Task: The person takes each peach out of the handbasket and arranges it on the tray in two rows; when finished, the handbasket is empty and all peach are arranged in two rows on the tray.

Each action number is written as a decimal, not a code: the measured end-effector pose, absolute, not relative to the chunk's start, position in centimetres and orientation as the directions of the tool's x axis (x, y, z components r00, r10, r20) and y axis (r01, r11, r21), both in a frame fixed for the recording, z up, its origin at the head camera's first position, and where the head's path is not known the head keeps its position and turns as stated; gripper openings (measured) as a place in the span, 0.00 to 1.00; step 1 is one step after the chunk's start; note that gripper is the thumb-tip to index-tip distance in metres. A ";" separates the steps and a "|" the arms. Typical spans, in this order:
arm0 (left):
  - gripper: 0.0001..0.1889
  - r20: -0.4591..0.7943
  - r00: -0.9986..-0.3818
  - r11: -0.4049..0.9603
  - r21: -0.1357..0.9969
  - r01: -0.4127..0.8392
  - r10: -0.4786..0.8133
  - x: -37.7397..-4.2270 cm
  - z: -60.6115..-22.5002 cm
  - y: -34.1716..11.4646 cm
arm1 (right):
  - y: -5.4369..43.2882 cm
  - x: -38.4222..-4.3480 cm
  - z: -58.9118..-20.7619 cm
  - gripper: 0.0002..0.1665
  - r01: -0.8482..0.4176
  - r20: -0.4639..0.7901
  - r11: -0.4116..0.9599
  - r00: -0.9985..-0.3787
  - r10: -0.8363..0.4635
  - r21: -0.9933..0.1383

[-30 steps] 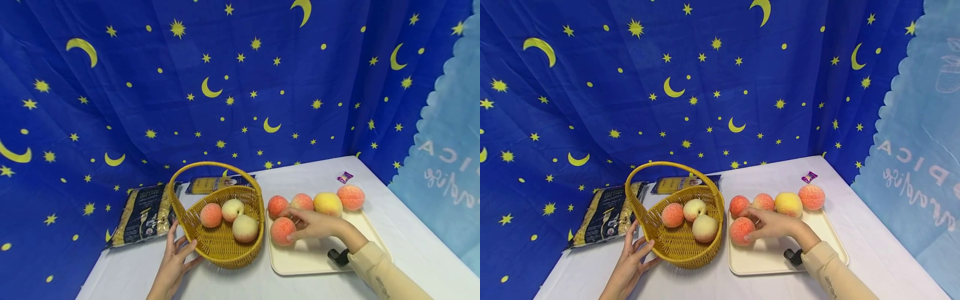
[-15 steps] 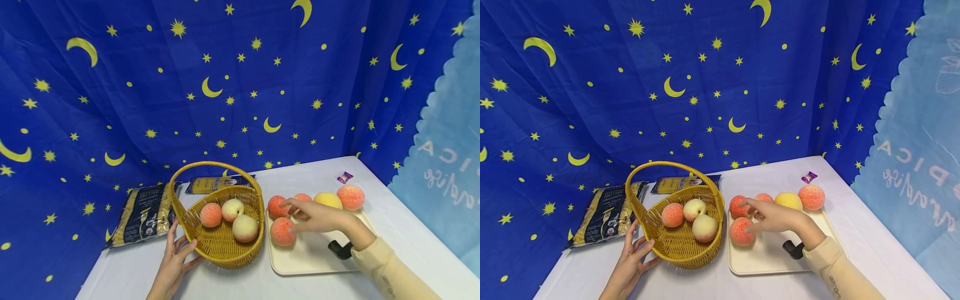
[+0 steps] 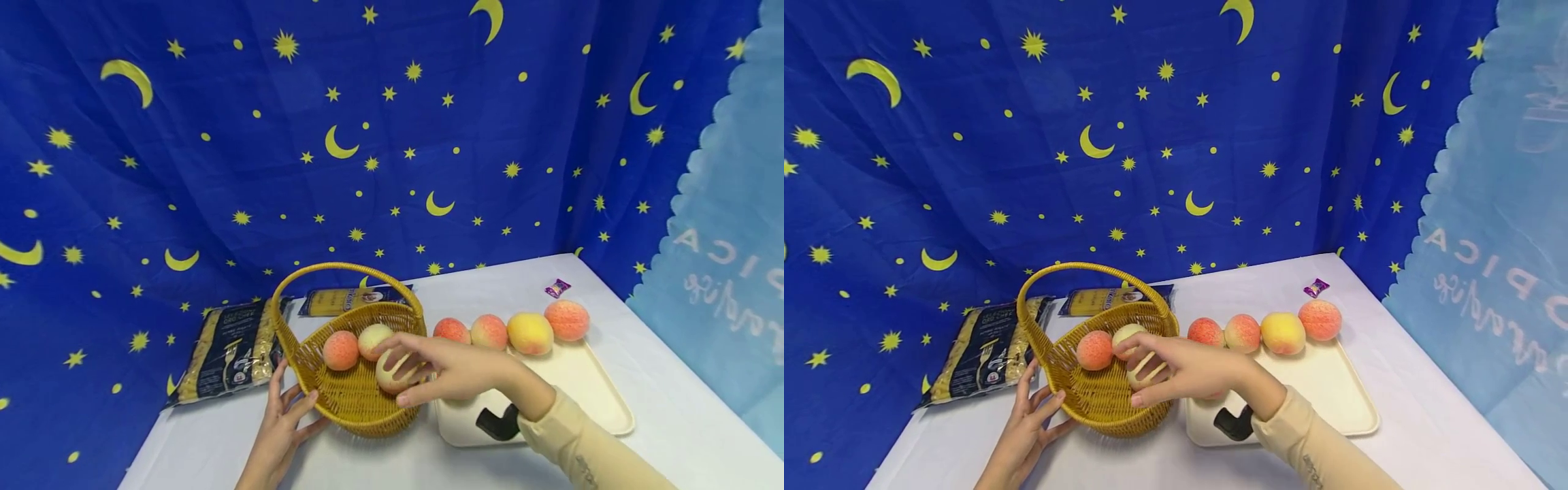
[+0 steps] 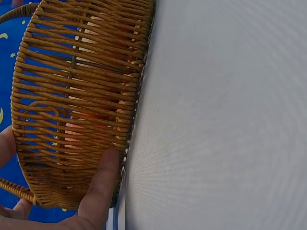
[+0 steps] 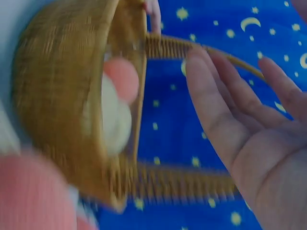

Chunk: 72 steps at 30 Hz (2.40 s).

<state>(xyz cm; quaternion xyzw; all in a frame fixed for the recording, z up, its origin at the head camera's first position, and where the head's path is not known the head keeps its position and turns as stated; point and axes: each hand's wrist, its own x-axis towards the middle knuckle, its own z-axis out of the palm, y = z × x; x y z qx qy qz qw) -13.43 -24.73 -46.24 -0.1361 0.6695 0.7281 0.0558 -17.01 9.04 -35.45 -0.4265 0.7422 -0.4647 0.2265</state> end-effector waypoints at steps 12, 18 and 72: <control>0.54 -0.261 -0.961 -0.069 0.964 -0.255 -0.090 -13.3 -46.0 -25.1 | 0.0 -20.9 -35.2 0.39 -0.225 -0.002 0.190 -0.639 -0.769 -0.956; 0.54 -0.252 -0.964 -0.066 0.967 -0.247 -0.085 -13.2 -45.9 -25.3 | -2.8 -23.0 -36.1 0.40 -0.065 -0.106 0.231 -0.749 -0.655 -0.971; 0.56 -0.228 -0.970 -0.104 0.970 -0.219 -0.084 -13.2 -46.6 -25.2 | -7.2 -23.7 -39.3 0.26 -0.114 -0.304 0.526 -0.706 -0.640 -0.843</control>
